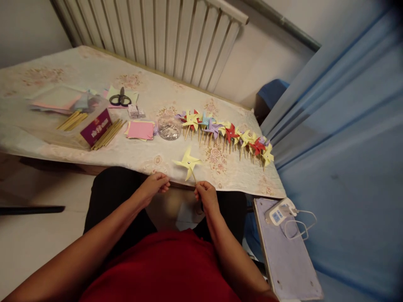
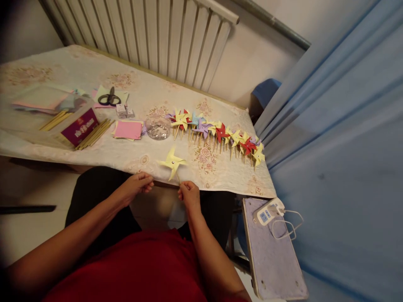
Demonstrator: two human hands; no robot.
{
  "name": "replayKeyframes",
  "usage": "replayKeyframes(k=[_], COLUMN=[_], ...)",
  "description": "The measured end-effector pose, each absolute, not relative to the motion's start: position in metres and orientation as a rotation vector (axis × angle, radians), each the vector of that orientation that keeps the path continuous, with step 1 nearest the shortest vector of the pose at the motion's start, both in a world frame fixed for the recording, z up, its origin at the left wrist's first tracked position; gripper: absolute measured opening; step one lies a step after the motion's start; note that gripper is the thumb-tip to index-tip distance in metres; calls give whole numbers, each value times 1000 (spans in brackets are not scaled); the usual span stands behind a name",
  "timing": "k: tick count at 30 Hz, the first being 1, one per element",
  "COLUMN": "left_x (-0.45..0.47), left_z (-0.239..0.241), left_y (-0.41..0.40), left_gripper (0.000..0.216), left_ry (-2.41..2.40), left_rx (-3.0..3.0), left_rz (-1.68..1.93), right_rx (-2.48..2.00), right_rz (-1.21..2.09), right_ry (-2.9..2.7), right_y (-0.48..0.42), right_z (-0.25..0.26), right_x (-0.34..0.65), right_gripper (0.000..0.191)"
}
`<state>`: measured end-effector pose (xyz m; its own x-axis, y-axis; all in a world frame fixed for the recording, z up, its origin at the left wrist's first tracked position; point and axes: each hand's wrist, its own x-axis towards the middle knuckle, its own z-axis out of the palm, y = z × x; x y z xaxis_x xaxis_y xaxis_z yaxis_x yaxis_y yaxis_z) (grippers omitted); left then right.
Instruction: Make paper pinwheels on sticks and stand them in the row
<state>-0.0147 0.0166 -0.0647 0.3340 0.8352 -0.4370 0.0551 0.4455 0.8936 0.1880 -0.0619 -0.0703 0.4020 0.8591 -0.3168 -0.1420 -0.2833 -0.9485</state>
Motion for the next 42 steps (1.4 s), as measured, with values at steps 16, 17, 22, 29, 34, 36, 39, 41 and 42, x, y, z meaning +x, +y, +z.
replayKeyframes(k=[16,17,22,29,34,36,39,41,42], left_x=[17,21,35,29,27,26,23,19,17], left_z=[-59,-57,-55,-61,-55,-54,-55,-58,-59], left_y=[152,162,191,199,205,207,208,209,210], left_gripper=[24,23,29,57,50,46,37,31,29], left_ry=[1124,1107,984,834,814,780,743,735,735], left_rx=[1017,1037,1131,1403,1770,1865,1973,2024,2043], left_rz=[1014,1035,1021,947,833,765,684,633,604], right_rx=[-1776,-1789,-1845,-1896,-1901,-1894,-1879,-1871,-1869], right_rz=[274,243,213,221,231,226,203,193,192], right_ry=[-1172,-1187,-1223,-1282,-1304,-1315,-1341,-1363,-1375], right_y=[48,51,62,61,61,61,62,62,62], right_z=[-109,-110,-115,-113,-111,-111,-112,-113,-113], right_x=[236,238,242,241,240,240,241,242,242], right_gripper=[22,23,25,24,24,23,23,24,24])
